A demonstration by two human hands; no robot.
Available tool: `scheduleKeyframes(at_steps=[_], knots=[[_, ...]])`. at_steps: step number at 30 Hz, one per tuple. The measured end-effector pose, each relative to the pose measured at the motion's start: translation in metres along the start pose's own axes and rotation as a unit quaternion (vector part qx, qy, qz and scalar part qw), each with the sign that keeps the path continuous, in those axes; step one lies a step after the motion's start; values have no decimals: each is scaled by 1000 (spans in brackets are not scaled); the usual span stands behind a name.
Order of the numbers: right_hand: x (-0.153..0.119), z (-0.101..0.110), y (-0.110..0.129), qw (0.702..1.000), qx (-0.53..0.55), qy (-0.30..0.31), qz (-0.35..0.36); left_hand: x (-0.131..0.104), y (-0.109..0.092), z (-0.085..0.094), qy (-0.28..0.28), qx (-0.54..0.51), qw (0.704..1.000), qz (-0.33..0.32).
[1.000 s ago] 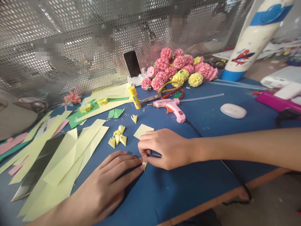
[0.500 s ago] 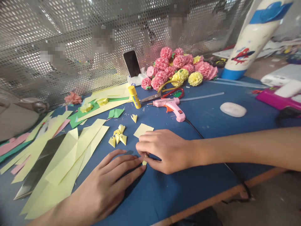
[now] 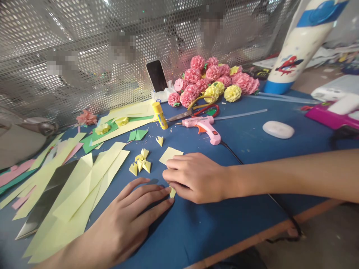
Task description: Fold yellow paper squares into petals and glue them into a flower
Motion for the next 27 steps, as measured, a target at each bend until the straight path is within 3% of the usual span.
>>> scheduleKeyframes(at_steps=[10, 16, 20, 23, 27], knots=[[-2, -1, 2, 999, -29, -15, 10, 0, -1, 0, 9, 2, 1000, -7], [-3, 1, -10, 993, 107, -15, -44, -3, -4, -5, 58, 14, 997, -59], [-3, 5, -25, 960, 252, -37, -119, -7, -4, -12, 105, 6, 993, -61], [-1, 9, -31, 939, 305, -66, -145, -4, -6, -12, 96, 6, 993, -63], [1, 8, -30, 937, 311, -63, -144, 4, -7, -10, 84, -15, 995, -50]])
Point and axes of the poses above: each hand's wrist, its own x-axis towards the middle knuckle, its own z-axis out of the back of the hand, y = z × x, the point moved 8 cm from there along x, towards the middle knuckle, and after that the axes turned 10 degrees about -y, right-handed, at the moved point
